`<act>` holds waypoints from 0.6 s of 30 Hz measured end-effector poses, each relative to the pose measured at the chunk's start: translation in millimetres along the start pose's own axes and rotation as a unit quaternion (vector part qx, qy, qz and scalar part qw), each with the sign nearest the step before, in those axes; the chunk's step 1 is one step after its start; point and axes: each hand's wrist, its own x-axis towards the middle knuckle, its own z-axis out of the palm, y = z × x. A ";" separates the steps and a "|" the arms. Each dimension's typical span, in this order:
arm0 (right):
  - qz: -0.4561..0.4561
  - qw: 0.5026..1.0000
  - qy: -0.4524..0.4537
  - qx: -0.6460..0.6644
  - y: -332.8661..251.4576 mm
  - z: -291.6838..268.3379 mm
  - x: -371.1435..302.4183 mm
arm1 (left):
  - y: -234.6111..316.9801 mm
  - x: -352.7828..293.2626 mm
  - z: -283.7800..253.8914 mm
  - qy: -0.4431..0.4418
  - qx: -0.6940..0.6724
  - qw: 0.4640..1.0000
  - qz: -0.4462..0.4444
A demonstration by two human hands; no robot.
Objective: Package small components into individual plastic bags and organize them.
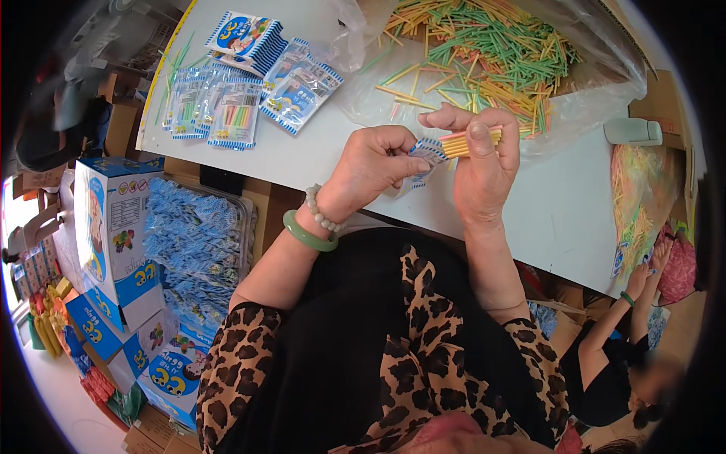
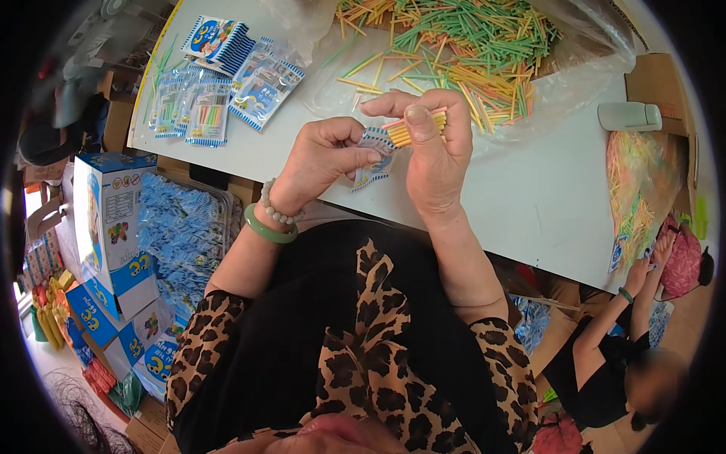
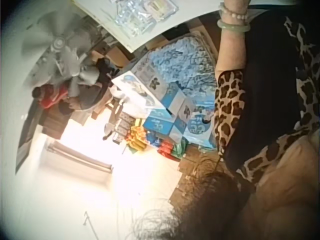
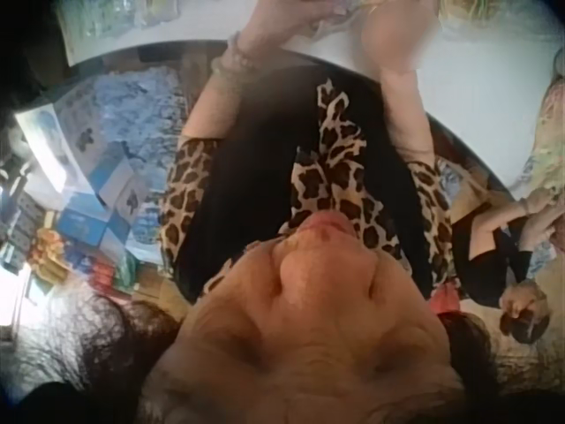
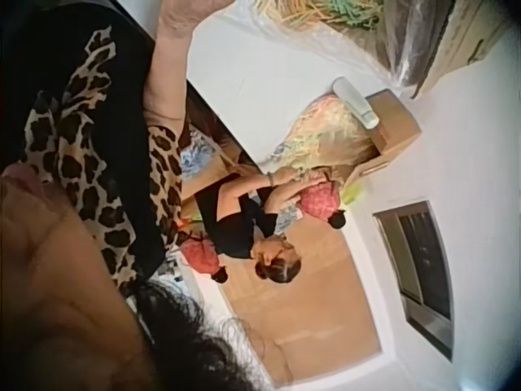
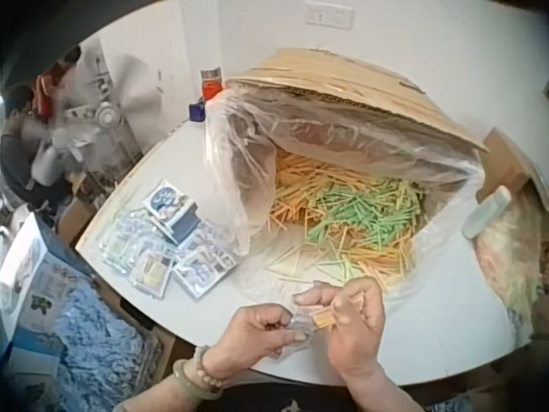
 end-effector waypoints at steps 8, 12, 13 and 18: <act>0.062 0.997 -0.040 0.002 5.4 -3.2 -0.4 | -0.5 0.2 -2.2 -0.007 0.006 1.000 0.014; 0.034 0.992 -0.105 -0.061 5.0 -3.8 2.6 | 1.6 1.1 -1.0 -0.005 -0.018 1.000 -0.001; 0.044 0.988 -0.122 -0.080 4.2 -3.4 2.9 | 1.8 2.0 -1.5 -0.019 -0.023 1.000 -0.005; 0.045 0.983 -0.148 -0.103 13.3 -18.6 15.8 | -3.8 19.1 5.6 -0.025 0.006 0.993 0.119</act>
